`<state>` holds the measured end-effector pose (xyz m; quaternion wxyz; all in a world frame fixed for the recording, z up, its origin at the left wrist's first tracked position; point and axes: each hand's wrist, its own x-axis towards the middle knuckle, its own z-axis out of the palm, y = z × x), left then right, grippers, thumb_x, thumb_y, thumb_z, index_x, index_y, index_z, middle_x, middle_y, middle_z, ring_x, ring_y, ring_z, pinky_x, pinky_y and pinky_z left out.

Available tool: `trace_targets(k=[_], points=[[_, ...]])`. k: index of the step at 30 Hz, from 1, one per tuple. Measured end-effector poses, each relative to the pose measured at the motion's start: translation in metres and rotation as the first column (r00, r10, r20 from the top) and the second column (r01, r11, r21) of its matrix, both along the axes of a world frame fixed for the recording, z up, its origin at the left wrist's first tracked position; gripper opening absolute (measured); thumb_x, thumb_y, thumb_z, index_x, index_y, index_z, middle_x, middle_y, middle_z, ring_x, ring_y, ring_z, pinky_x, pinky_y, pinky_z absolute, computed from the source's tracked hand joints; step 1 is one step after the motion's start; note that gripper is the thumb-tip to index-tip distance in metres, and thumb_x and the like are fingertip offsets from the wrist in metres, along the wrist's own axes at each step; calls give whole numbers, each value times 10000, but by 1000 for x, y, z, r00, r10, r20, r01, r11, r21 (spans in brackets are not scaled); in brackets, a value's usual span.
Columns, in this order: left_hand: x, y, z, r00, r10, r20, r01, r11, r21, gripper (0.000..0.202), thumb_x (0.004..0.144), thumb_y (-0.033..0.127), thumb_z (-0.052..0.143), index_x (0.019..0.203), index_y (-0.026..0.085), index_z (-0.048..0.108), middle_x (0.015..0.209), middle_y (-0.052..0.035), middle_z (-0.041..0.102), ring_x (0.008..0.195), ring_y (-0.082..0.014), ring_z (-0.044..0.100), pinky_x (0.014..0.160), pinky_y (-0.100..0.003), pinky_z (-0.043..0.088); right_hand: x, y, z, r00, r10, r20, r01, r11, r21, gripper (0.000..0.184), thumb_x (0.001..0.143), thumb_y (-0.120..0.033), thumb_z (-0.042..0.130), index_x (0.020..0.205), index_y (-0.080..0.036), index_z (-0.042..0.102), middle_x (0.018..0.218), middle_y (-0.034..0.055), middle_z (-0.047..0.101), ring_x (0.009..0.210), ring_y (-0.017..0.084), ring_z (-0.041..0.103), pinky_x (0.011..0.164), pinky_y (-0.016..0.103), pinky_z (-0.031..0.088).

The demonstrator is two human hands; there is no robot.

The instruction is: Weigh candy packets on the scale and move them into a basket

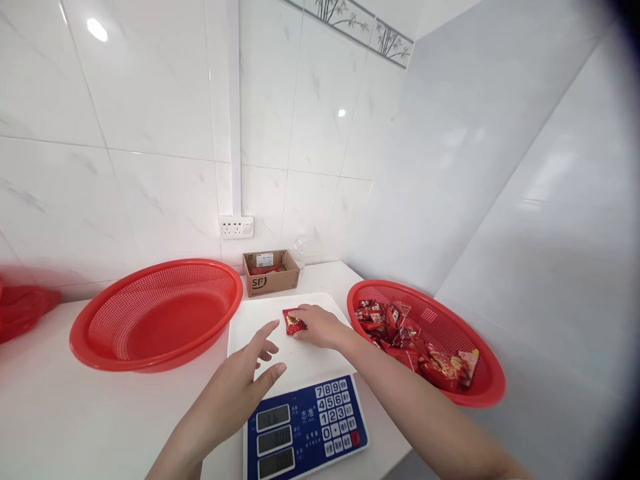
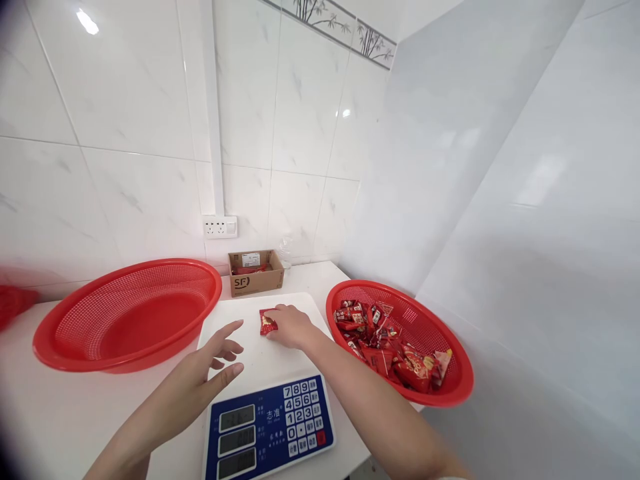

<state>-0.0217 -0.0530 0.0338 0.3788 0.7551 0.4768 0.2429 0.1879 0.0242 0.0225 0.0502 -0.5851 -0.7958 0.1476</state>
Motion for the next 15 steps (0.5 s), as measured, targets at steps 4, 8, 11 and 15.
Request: trace_targets(k=[4, 8, 11, 15], points=[[0, 1, -1, 1000, -2, 1, 2, 1000, 5, 527, 888, 458, 411, 1387, 379, 262, 1149, -39, 589, 1042, -209, 556, 877, -373, 446, -2, -2, -5, 1000, 3, -7, -3, 999, 32, 420, 783, -276, 559, 1200, -229, 575, 1266, 89, 539, 1173, 295, 455, 875, 388, 401], [0, 1, -1, 1000, -1, -7, 1, 1000, 7, 525, 889, 467, 405, 1386, 384, 258, 1155, -35, 588, 1053, -207, 551, 886, -373, 441, 4, -1, -9, 999, -6, -36, 7, 999, 48, 503, 786, -251, 562, 1285, -220, 507, 1275, 107, 531, 1163, 282, 474, 881, 367, 398], [0, 1, -1, 1000, -6, -13, 6, 1000, 1, 526, 892, 463, 404, 1389, 386, 249, 1161, -37, 586, 1054, -208, 552, 890, -377, 440, 10, 0, -10, 997, -36, -63, 40, 997, 66, 558, 787, -193, 540, 1337, -217, 443, 1226, 123, 563, 1120, 271, 513, 862, 357, 405], [0, 0, 0, 1000, -4, -16, 4, 1000, -3, 536, 892, 470, 401, 1396, 383, 237, 1165, -45, 583, 1070, -215, 548, 881, -376, 447, 13, 0, -12, 995, -44, -85, 50, 996, 71, 557, 766, -136, 528, 1312, -231, 468, 1187, 113, 597, 1102, 273, 529, 847, 356, 411]])
